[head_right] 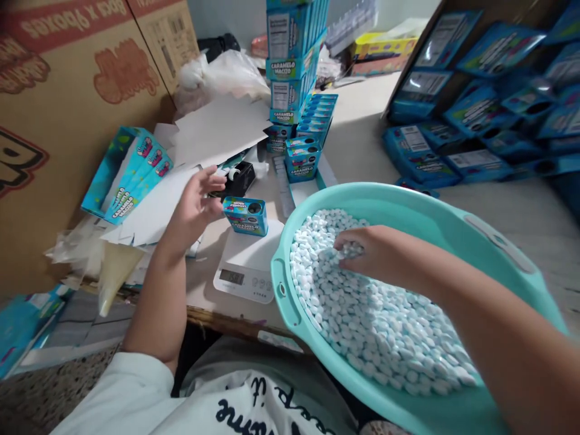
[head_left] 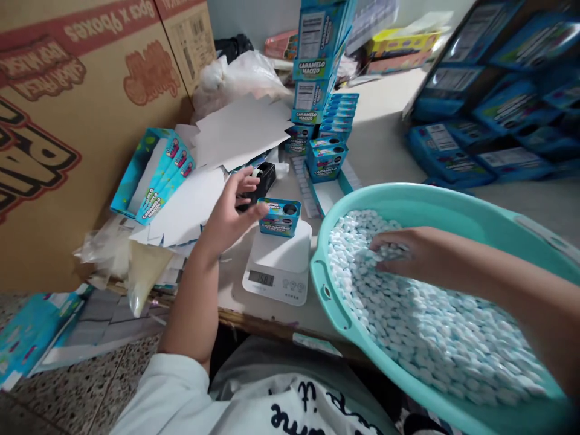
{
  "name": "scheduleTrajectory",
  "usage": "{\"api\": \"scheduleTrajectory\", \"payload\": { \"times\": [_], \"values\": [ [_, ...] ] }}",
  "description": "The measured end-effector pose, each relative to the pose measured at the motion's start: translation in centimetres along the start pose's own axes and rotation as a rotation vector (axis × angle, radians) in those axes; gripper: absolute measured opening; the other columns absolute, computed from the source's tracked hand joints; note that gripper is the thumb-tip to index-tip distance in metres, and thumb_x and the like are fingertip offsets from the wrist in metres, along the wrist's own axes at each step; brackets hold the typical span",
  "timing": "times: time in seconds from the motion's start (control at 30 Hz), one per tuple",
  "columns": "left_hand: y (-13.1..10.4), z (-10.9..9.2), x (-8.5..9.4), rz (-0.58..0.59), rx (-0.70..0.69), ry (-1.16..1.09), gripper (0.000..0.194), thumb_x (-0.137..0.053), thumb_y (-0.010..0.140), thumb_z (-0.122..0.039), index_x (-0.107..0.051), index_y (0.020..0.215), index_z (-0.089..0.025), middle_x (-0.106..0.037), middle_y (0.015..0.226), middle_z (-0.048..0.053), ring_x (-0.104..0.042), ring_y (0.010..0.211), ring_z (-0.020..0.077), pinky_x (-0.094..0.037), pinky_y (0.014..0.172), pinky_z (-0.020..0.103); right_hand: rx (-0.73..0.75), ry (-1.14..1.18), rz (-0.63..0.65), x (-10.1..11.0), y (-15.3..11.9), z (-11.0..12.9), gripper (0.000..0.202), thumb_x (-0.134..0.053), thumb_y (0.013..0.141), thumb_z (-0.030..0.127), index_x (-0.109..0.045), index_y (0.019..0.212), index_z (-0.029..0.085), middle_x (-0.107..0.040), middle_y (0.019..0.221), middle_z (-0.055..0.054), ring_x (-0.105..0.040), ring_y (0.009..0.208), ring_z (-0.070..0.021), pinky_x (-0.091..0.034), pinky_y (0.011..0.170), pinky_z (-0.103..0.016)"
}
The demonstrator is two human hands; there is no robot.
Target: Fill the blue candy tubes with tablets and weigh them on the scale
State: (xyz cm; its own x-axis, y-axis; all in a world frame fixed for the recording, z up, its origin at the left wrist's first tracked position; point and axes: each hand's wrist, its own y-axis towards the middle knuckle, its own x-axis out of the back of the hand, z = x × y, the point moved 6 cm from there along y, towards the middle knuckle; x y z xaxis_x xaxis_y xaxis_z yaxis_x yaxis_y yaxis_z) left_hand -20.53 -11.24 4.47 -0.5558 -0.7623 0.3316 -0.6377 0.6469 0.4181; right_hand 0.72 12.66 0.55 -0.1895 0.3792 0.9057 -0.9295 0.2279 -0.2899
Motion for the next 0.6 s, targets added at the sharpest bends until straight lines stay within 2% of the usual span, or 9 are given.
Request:
{"api": "scheduleTrajectory", "payload": {
  "times": [0.07,0.1,0.2,0.27,0.37,0.47,0.5,0.57,0.6],
  "values": [
    [-0.8,1.3,-1.0,0.215,0.119,0.072,0.076,-0.088,0.071,-0.054,-0.058,0.136,-0.027,-0.065,0.133,0.011,-0.062,0.125,0.0295,-0.052,0.105,0.044,-0.023,0.058,-0.015,0.2,0.1,-0.3,0.044,-0.055,0.076,0.054,-0.071,0.103,0.023,-0.076,0.108,-0.012,-0.072,0.096,-0.0340,-0.056,0.085,-0.047],
    [-1.0,1.7,-1.2,0.268,0.168,0.112,0.072,-0.090,0.070,-0.048,-0.061,0.132,-0.026,-0.067,0.129,0.011,-0.064,0.122,0.0299,-0.051,0.106,0.046,-0.042,0.083,-0.019,0.3,0.1,-0.4,0.047,-0.053,0.078,0.057,-0.071,0.105,0.023,-0.074,0.111,-0.013,-0.071,0.098,-0.0344,-0.056,0.087,-0.048],
    [-1.0,2.3,-1.3,0.229,0.219,0.163,0.050,-0.087,0.072,-0.037,-0.068,0.115,-0.021,-0.072,0.112,0.009,-0.069,0.108,0.0274,-0.055,0.100,0.044,-0.080,0.178,-0.108,1.1,0.2,-0.2,0.046,-0.046,0.085,0.056,-0.070,0.105,0.022,-0.070,0.117,-0.015,-0.070,0.101,-0.0335,-0.055,0.088,-0.048],
    [-0.7,1.7,-1.6,0.166,0.165,0.150,0.042,-0.084,0.074,-0.035,-0.069,0.110,-0.018,-0.071,0.107,0.008,-0.070,0.101,0.0246,-0.057,0.093,0.038,-0.119,0.283,-0.225,1.8,0.0,0.0,0.041,-0.045,0.089,0.052,-0.068,0.104,0.022,-0.069,0.119,-0.015,-0.068,0.105,-0.0330,-0.054,0.090,-0.047],
    [-0.4,-1.7,-2.6,0.055,-0.099,0.235,0.035,-0.078,0.082,-0.032,-0.069,0.114,-0.019,-0.069,0.108,0.007,-0.067,0.100,0.0212,-0.058,0.087,0.032,-0.185,0.590,-0.392,2.6,-0.7,0.2,0.035,-0.053,0.089,0.052,-0.066,0.101,0.022,-0.072,0.111,-0.013,-0.068,0.101,-0.0314,-0.054,0.089,-0.045],
    [-0.7,-7.1,-4.4,-0.060,-0.451,0.400,0.036,-0.072,0.090,-0.031,-0.067,0.125,-0.022,-0.065,0.109,0.006,-0.063,0.101,0.0212,-0.056,0.091,0.034,-0.157,1.170,-0.409,2.5,-1.3,1.0,0.032,-0.060,0.091,0.051,-0.065,0.106,0.023,-0.073,0.111,-0.009,-0.070,0.098,-0.0258,-0.056,0.088,-0.039],
    [-0.8,-8.6,-5.4,-0.042,-0.538,0.438,0.036,-0.068,0.092,-0.027,-0.066,0.128,-0.022,-0.064,0.109,0.007,-0.062,0.103,0.0218,-0.055,0.094,0.036,-0.131,1.374,-0.358,2.3,-1.4,1.6,0.030,-0.059,0.093,0.049,-0.065,0.109,0.024,-0.073,0.112,-0.007,-0.070,0.100,-0.0236,-0.056,0.089,-0.037],
    [-0.7,-10.7,-8.0,0.099,-0.671,0.500,0.037,-0.061,0.094,-0.017,-0.065,0.130,-0.020,-0.064,0.108,0.007,-0.061,0.104,0.0228,-0.053,0.096,0.038,-0.103,1.694,-0.202,1.9,-1.6,3.1,0.030,-0.050,0.101,0.047,-0.067,0.106,0.023,-0.075,0.106,-0.005,-0.070,0.100,-0.0202,-0.056,0.095,-0.036],
    [-0.7,-11.4,-9.4,0.183,-0.715,0.532,0.037,-0.056,0.094,-0.011,-0.064,0.130,-0.019,-0.064,0.106,0.007,-0.061,0.103,0.0231,-0.053,0.096,0.039,-0.113,1.800,-0.134,1.7,-1.7,3.7,0.037,-0.043,0.104,0.048,-0.068,0.100,0.021,-0.075,0.099,-0.005,-0.070,0.096,-0.0191,-0.056,0.096,-0.035]
  ]
}}
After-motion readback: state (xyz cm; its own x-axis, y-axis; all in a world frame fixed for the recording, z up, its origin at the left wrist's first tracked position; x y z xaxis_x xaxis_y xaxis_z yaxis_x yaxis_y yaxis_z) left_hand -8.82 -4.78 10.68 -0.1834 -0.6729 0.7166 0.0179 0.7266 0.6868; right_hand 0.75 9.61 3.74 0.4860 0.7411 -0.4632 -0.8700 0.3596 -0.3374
